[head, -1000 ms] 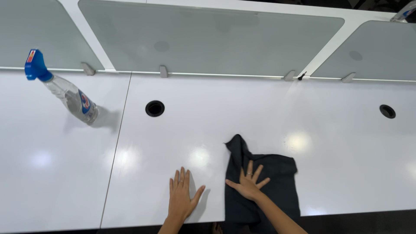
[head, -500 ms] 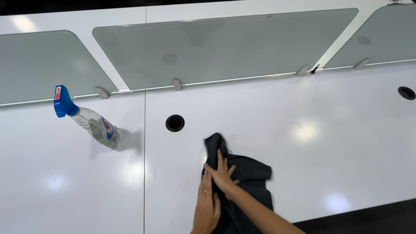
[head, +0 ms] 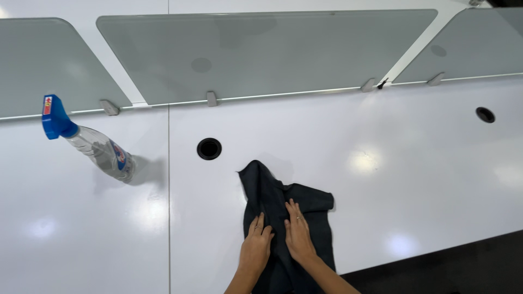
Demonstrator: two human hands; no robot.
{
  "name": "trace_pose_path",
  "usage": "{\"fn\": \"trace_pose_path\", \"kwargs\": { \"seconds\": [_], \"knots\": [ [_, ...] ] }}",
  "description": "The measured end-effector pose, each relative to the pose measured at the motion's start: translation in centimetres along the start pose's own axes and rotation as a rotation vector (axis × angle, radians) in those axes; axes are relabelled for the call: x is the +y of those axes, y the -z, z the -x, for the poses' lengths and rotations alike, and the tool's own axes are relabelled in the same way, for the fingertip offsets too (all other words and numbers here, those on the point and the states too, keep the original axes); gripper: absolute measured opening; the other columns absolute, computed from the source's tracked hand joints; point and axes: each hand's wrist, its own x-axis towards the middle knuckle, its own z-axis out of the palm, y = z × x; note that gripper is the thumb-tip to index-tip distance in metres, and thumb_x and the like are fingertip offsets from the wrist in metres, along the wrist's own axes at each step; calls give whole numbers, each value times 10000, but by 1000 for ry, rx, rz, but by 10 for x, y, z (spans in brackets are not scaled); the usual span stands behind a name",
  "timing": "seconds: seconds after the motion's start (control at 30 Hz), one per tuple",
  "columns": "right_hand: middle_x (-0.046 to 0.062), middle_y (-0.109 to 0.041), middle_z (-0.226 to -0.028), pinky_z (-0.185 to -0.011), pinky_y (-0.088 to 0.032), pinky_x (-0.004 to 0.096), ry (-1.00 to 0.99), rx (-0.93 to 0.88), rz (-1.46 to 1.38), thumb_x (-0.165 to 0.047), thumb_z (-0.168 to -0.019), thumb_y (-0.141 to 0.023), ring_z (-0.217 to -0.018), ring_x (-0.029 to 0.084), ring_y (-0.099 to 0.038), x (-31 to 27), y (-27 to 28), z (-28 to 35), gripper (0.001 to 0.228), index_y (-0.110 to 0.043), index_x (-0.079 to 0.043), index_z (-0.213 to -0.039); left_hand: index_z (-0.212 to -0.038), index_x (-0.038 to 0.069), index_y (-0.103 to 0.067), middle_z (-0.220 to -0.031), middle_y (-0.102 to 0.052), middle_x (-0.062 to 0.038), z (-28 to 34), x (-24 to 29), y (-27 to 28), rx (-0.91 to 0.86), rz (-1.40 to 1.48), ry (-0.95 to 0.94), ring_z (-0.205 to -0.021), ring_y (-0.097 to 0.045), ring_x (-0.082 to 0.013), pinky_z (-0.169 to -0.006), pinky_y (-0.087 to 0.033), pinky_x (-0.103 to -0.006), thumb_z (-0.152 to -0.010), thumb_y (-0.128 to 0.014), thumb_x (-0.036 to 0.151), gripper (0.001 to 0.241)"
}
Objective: The person wipes a white desk surface with a black cloth, sprays the surface with liquid from a bottle, disposes of a paper cup in a trash can, and moves an office chair.
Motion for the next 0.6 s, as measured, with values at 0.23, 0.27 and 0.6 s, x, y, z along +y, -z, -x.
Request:
{"fn": "trace_pose_path", "kwargs": {
  "seconds": [0.23,0.27,0.6],
  "knots": [
    [187,-239,-1655,-1235,-166,503,34,-47,82,-180,-1064,-387,-1543,356,-176,3,2,-1,506,-308,-26,-1540,-1001,17,-740,-1265,-704,-146,3,-64,27,132,-53,-51,-1109,-694,-278,-851,-604,-369,-930,-614,77,157],
    [182,-229,-1663,-1240,-139,523,21,-51,108,-202,-1066,-393,-1551,348,-172,1,3,-1,505,-320,-30,-1536,-1015,34,-741,-1248,-720,-126,11,-77,42,166,-72,2,-1100,-706,-259,-840,-608,-351,-916,-568,24,200],
    [209,-33,-1682,-1209,41,607,1,-214,181,-385,-1039,-508,-1559,372,2,-57,-28,31,696,-226,-23,-1562,-1324,-57,-597,-1517,-454,-301,39,-68,121,584,-118,264,-1386,-426,-451,-1103,-418,-485,-882,-567,31,452]
  ]
}}
